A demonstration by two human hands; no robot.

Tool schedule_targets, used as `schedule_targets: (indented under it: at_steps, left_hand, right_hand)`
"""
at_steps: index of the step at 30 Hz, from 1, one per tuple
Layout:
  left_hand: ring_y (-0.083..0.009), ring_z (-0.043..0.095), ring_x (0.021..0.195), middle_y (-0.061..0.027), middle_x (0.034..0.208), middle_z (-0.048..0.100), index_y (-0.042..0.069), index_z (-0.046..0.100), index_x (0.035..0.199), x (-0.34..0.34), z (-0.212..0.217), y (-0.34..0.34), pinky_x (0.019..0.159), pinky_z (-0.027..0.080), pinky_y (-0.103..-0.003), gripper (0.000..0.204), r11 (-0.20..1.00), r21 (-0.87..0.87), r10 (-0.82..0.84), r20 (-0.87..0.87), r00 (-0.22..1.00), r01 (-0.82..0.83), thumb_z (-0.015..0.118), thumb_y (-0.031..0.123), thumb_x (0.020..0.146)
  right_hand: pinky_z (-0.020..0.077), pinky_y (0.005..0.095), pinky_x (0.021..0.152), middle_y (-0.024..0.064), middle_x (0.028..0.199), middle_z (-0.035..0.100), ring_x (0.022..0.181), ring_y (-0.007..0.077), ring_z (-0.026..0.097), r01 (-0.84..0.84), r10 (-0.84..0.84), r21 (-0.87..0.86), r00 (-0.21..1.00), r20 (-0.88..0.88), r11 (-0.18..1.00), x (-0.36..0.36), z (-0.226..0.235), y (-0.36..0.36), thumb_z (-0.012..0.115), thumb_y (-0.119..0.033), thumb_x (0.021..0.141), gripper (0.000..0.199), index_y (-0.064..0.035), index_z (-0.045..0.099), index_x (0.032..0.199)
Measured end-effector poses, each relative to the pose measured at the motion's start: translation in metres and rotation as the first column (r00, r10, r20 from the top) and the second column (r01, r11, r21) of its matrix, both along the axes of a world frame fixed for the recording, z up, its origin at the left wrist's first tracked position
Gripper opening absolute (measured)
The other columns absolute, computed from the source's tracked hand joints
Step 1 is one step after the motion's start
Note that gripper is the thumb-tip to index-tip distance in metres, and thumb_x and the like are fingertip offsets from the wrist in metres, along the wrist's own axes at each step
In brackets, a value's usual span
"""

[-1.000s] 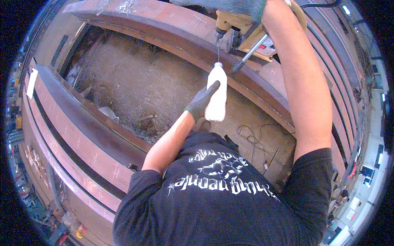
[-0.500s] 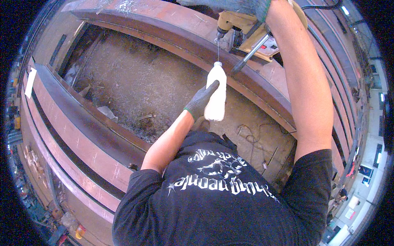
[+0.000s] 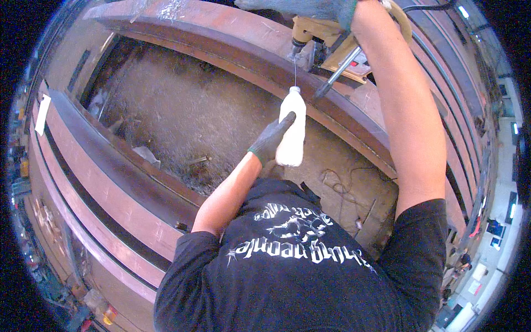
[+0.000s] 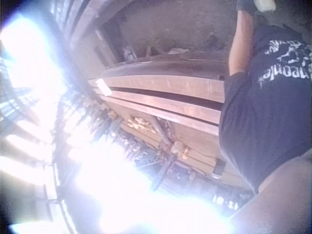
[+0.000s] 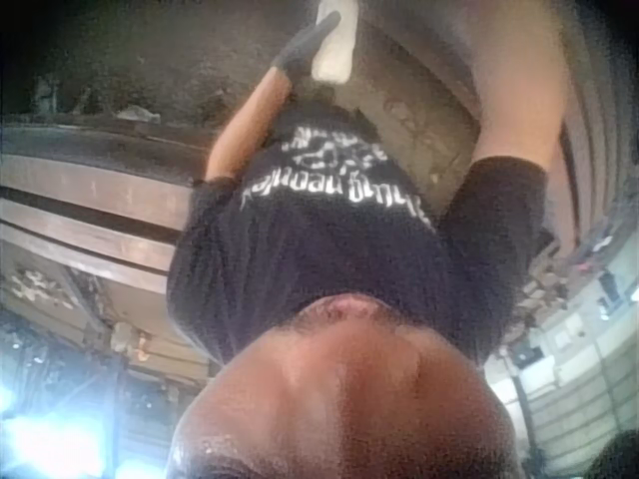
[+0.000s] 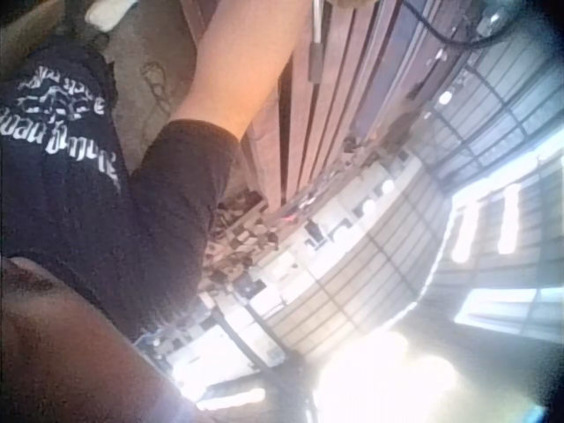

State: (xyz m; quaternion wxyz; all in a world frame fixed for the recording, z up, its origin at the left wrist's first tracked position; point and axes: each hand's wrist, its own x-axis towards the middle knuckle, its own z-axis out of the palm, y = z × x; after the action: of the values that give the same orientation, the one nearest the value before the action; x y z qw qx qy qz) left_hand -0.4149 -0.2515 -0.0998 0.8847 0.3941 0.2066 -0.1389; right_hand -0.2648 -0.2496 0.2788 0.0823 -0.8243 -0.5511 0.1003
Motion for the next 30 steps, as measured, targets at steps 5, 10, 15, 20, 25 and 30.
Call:
schedule_targets:
  at_steps: [5, 10, 15, 20, 25, 30]
  left_hand:
    - [-0.0205, 0.071, 0.088, -0.0106, 0.107, 0.069, 0.0, 0.054, 0.134, 0.004, 0.023, -0.004, 0.077, 0.06, -0.036, 0.061, 0.993, 0.103, 0.051, 0.101, 0.994, -0.061, 0.061, 0.052, 0.102]
    - [-0.023, 0.058, 0.124, -0.0129, 0.135, 0.06, 0.0, 0.046, 0.147, -0.002, 0.034, 0.018, 0.105, 0.048, -0.039, 0.062, 0.88, 0.433, 0.104, 0.226, 0.969, -0.195, 0.057, 0.044, 0.106]
    - [-0.0393, 0.051, 0.136, -0.0247, 0.149, 0.049, -0.001, 0.042, 0.149, -0.008, 0.097, 0.018, 0.111, 0.044, -0.046, 0.061, 0.628, 0.765, -0.206, 0.341, 0.917, -0.143, 0.057, 0.038, 0.104]
    - [-0.0451, 0.05, 0.136, -0.025, 0.147, 0.052, 0.002, 0.05, 0.145, 0.02, 0.219, 0.026, 0.112, 0.044, -0.053, 0.075, -0.283, 0.729, -0.42, 0.491, 0.763, -0.624, 0.082, 0.029, 0.084]
    - [-0.0327, 0.066, 0.116, -0.0137, 0.12, 0.07, 0.01, 0.068, 0.123, 0.088, 0.339, 0.032, 0.095, 0.053, -0.048, 0.049, -0.57, 0.342, -0.717, 0.237, 0.655, -0.747, 0.079, 0.04, 0.085]
    - [-0.0333, 0.075, 0.084, -0.0121, 0.091, 0.076, 0.014, 0.073, 0.094, 0.117, 0.324, 0.05, 0.075, 0.06, -0.047, 0.035, -0.818, 0.366, -0.503, -0.08, 0.861, -0.444, 0.073, 0.048, 0.088]
  right_hand:
    - [0.054, 0.0434, 0.096, 0.0148, 0.115, 0.073, 0.104, 0.0274, 0.07, -0.037, -0.285, 0.71, 0.9, 0.33, 0.703, -0.002, -0.06, -0.037, 0.067, -0.037, 0.095, 0.046, -0.0015, 0.068, 0.124]
    - [0.0464, 0.0465, 0.108, 0.0211, 0.136, 0.06, 0.128, 0.0357, 0.056, 0.245, -0.542, 0.886, 0.841, 0.008, 0.393, -0.067, -0.196, -0.118, 0.087, -0.026, 0.08, 0.076, 0.0005, 0.053, 0.142]
    - [0.0392, 0.045, 0.119, 0.0199, 0.149, 0.055, 0.141, 0.035, 0.05, 0.791, -0.138, 0.334, 0.46, -0.877, 0.512, -0.107, -0.299, -0.154, 0.079, -0.046, 0.087, 0.087, -0.0038, 0.043, 0.154]
    - [0.0413, 0.0419, 0.116, 0.0162, 0.151, 0.055, 0.139, 0.029, 0.052, 0.849, -0.106, 0.075, 0.152, -0.983, 0.523, -0.131, -0.309, -0.169, 0.087, -0.043, 0.082, 0.092, -0.0039, 0.046, 0.154]
    - [0.0583, 0.0386, 0.086, 0.0115, 0.114, 0.075, 0.099, 0.0229, 0.072, 0.791, -0.229, -0.209, -0.091, -0.969, 0.574, -0.138, -0.336, -0.195, 0.091, -0.038, 0.077, 0.065, -0.0024, 0.069, 0.128]
    - [0.0601, 0.0359, 0.07, 0.0106, 0.096, 0.078, 0.077, 0.0222, 0.075, 0.743, -0.39, -0.261, 0.0, -0.921, 0.617, -0.132, -0.335, -0.216, 0.09, -0.041, 0.077, 0.055, -0.0009, 0.076, 0.112]
